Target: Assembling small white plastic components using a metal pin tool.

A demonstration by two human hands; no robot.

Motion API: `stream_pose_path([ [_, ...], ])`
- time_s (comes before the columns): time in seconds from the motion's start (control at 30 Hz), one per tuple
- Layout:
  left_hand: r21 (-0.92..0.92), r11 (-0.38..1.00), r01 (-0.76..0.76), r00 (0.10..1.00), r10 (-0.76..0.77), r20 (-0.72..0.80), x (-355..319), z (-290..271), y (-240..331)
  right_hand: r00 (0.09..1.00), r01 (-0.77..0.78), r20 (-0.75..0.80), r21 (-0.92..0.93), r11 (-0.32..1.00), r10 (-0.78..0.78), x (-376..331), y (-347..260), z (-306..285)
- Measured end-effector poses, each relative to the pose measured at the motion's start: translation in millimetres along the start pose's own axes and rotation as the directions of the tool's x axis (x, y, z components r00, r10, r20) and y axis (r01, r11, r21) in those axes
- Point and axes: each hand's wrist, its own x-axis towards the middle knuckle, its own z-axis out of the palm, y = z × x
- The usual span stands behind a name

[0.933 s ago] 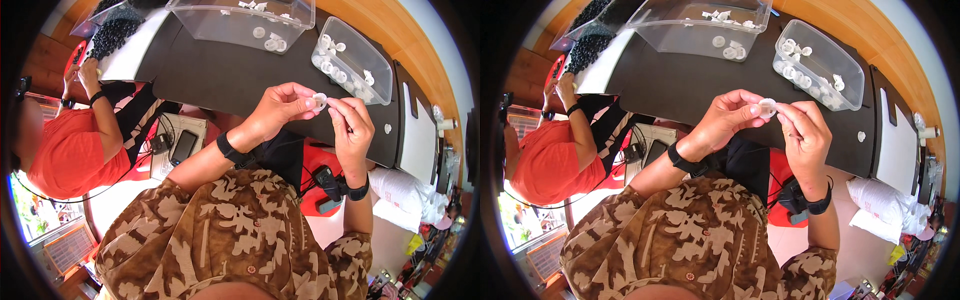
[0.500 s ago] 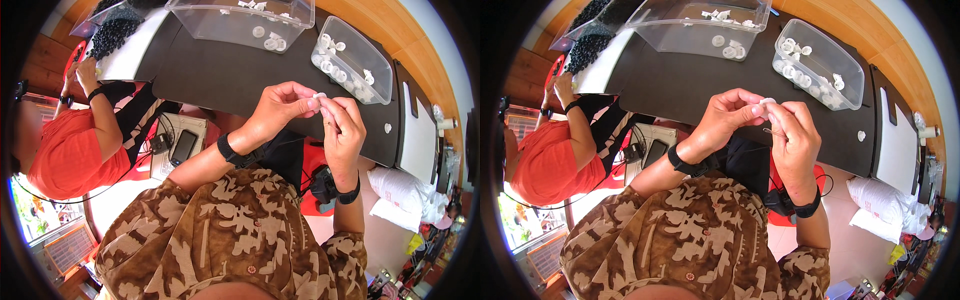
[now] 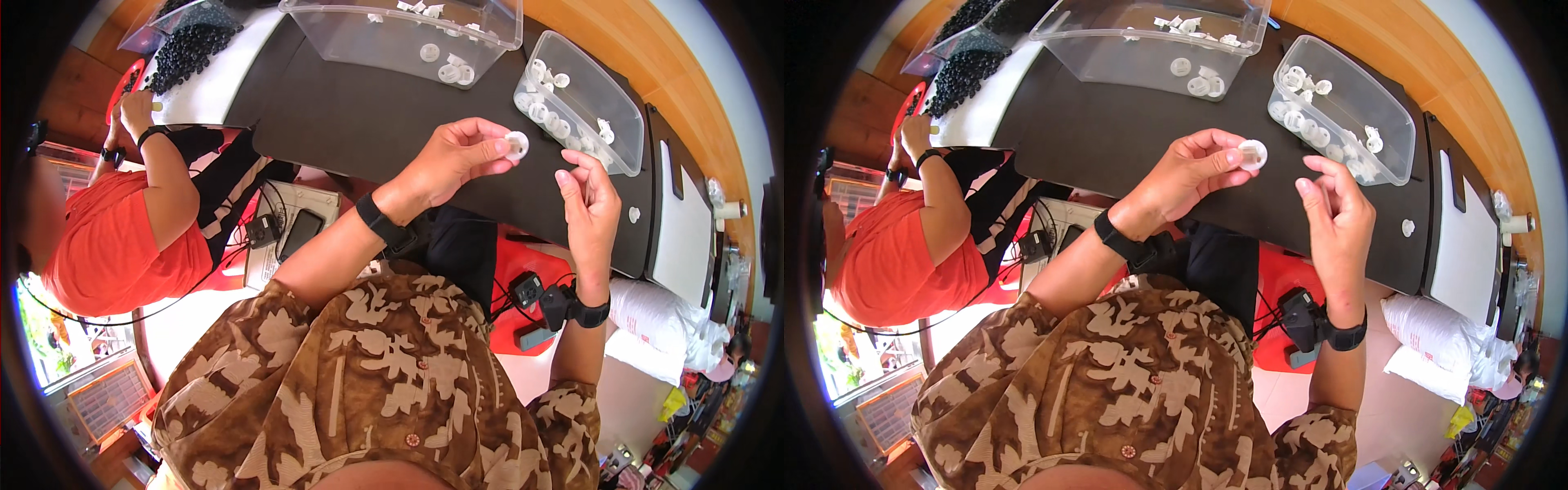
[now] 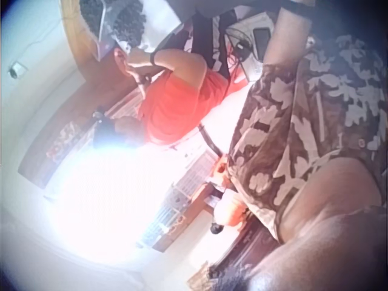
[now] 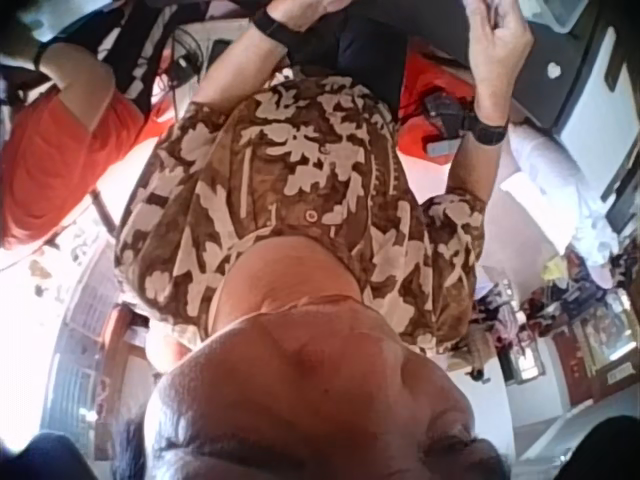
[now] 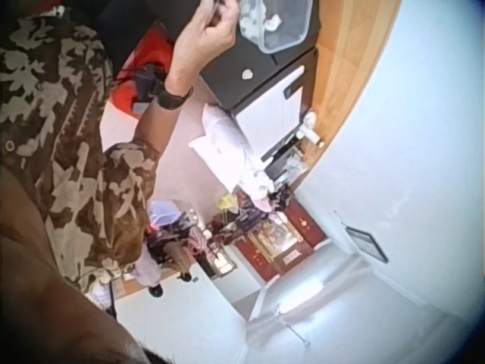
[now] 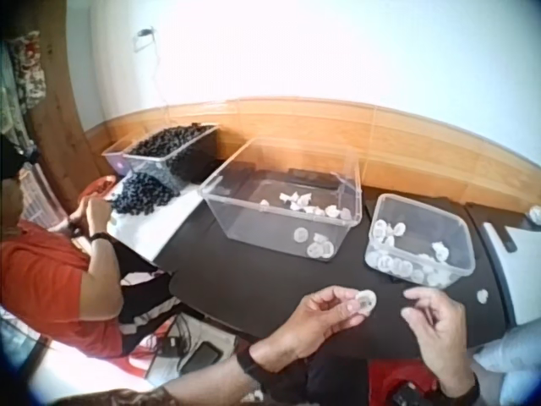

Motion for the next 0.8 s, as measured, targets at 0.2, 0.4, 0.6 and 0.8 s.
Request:
stream_pose_path([
  [0.2,0.053,0.998,-0.016,0.997,0.02,-0.079,4.1,-7.0,-7.9,0.968,-0.187,0.162,-0.054,0.981,0.194,-5.3,23.8,7.4],
  [0.4,0.069,0.998,-0.003,0.997,0.008,-0.077,5.7,-13.1,-17.1,0.98,-0.147,0.156,0.15,0.978,0.123,-8.3,15.5,25.9],
  [0.6,0.059,0.998,-0.004,0.998,0.007,-0.059,7.1,-13.1,-16.6,0.977,-0.129,0.155,-0.1,0.987,0.143,-9.7,11.6,33.6],
  [0.8,0.018,1.0,0.009,0.998,-0.008,-0.066,6.1,-13.3,-13.6,0.981,-0.148,0.111,-0.121,0.982,0.161,-10.8,-1.7,29.4],
])
